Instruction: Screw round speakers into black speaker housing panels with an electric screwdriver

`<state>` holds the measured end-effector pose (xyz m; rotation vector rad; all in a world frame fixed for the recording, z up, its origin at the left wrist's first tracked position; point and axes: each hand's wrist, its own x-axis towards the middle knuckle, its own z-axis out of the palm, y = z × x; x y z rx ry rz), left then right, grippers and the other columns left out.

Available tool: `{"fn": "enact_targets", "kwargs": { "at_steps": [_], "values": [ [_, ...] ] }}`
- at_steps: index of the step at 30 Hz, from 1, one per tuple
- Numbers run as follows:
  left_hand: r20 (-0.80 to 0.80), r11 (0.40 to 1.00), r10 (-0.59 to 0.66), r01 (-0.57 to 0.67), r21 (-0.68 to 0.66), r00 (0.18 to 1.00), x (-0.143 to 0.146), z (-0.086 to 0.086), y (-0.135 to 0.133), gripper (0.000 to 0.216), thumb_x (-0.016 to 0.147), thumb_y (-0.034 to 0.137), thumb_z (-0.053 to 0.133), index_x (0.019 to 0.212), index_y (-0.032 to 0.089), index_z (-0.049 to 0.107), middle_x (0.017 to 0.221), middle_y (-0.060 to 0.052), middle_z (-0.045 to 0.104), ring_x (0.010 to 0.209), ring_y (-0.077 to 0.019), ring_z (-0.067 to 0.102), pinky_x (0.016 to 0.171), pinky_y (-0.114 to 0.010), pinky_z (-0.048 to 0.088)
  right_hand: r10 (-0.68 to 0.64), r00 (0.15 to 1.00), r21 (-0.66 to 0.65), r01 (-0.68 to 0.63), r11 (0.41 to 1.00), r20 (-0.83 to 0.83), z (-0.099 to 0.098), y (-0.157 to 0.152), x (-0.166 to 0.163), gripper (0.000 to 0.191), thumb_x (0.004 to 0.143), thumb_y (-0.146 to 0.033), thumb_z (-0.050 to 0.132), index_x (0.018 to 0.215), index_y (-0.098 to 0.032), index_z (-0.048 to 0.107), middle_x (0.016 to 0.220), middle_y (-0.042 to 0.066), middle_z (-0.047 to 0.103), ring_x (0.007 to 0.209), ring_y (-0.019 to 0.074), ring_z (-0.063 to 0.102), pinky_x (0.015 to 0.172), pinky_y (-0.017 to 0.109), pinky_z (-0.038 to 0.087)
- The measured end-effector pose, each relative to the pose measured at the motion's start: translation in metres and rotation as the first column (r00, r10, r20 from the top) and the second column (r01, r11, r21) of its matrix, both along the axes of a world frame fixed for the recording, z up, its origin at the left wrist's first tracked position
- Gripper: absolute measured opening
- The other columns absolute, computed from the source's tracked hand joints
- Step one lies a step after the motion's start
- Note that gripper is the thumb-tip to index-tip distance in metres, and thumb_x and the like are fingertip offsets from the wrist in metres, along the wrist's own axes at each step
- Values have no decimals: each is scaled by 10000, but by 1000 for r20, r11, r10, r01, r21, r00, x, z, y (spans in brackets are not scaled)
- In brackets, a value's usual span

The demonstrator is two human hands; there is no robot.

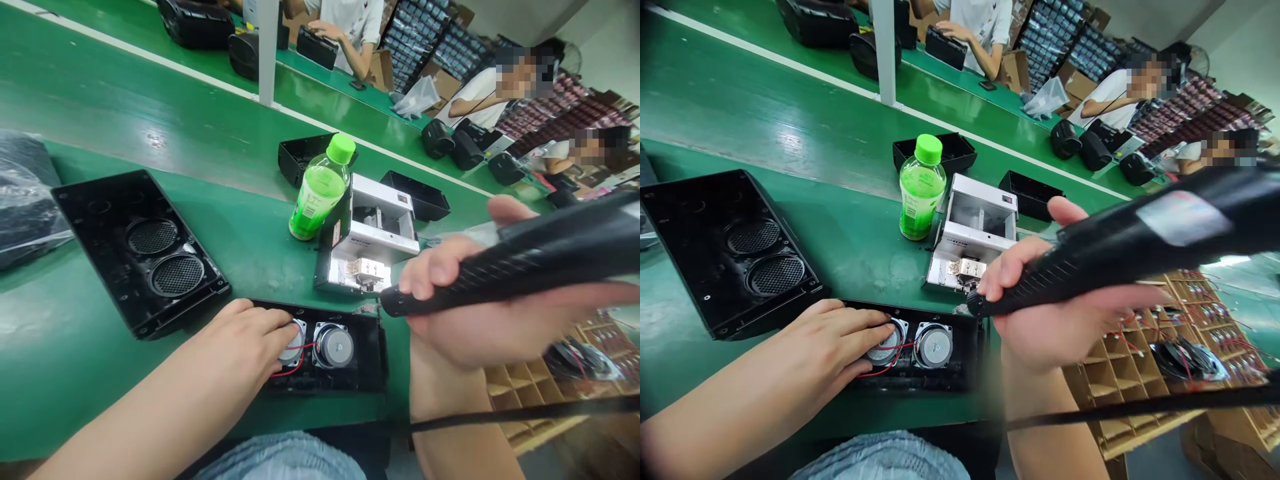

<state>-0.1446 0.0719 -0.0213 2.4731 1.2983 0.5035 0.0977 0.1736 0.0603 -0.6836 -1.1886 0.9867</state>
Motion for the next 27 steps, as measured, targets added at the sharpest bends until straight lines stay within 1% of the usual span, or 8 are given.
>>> {"fn": "enact_targets", "kwargs": {
  "at_steps": [2, 4, 7, 10, 13, 18, 23, 27],
  "values": [
    [13, 1000, -1, 2, -15, 1000, -1, 0, 0, 272, 1015, 147, 646, 1241, 222, 779, 1192, -40, 820, 930, -246, 754, 824, -410, 476, 119, 992, -37, -120, 992, -27, 6, -13, 1, 580, 931, -790, 614, 1194, -293, 756, 584, -35, 674, 398, 179, 569, 411, 330, 521],
    [19, 1000, -4, 5, -30, 1000, -1, 1, 1, 281, 1000, 142, 667, 1243, 229, 778, 1191, -27, 820, 959, -242, 759, 851, -405, 484, 181, 981, -74, -186, 980, -75, 6, -24, -5, 517, 935, -768, 639, 1169, -324, 762, 598, -26, 686, 427, 187, 585, 471, 357, 547],
    [22, 999, -6, 7, -36, 1000, 0, 2, 2, 244, 1020, 158, 655, 1213, 224, 789, 1143, -20, 827, 955, -233, 765, 849, -397, 487, 283, 952, -88, -293, 952, -116, -9, -31, -22, 577, 924, -821, 599, 1146, -317, 773, 609, -13, 699, 439, 192, 593, 476, 365, 546],
    [40, 1000, 6, -6, -2, 999, 2, 2, 3, 231, 1054, 176, 609, 1177, 204, 803, 1087, -30, 833, 909, -221, 766, 813, -388, 484, 382, 917, -96, -394, 914, -115, -28, -27, -34, 623, 872, -850, 631, 1157, -318, 782, 631, -16, 708, 470, 191, 608, 470, 350, 554],
    [38, 998, 5, -8, 62, 999, 2, 0, 3, 277, 1087, 190, 546, 1159, 186, 813, 1056, -45, 835, 863, -215, 765, 800, -389, 480, 382, 917, -80, -392, 917, -115, -37, -22, -35, 615, 839, -844, 673, 1146, -324, 789, 633, -24, 700, 477, 187, 603, 469, 339, 551],
    [32, 988, 7, -12, 154, 999, 2, -4, 1, 364, 1121, 202, 455, 1127, 178, 818, 1028, -61, 835, 859, -220, 768, 809, -396, 476, 422, 899, -140, -436, 889, -120, -37, -21, -33, 653, 807, -889, 656, 1121, -328, 773, 646, -16, 707, 489, 210, 620, 491, 369, 551],
    [33, 986, -2, -4, 164, 999, 3, -6, -1, 367, 1114, 190, 445, 1119, 166, 811, 989, -78, 816, 782, -223, 738, 777, -409, 468, 431, 892, -140, -448, 883, -136, -39, -20, -36, 667, 796, -891, 661, 1116, -315, 766, 641, -22, 700, 480, 197, 604, 493, 356, 534],
    [17, 981, -10, 6, 192, 1000, 1, -8, -2, 358, 1080, 137, 461, 1182, 157, 803, 1044, -97, 814, 870, -240, 759, 842, -418, 478, 419, 900, -125, -432, 893, -119, -39, -21, -34, 660, 826, -894, 626, 1127, -324, 769, 654, -15, 702, 492, 207, 613, 498, 378, 537]
  ]
}}
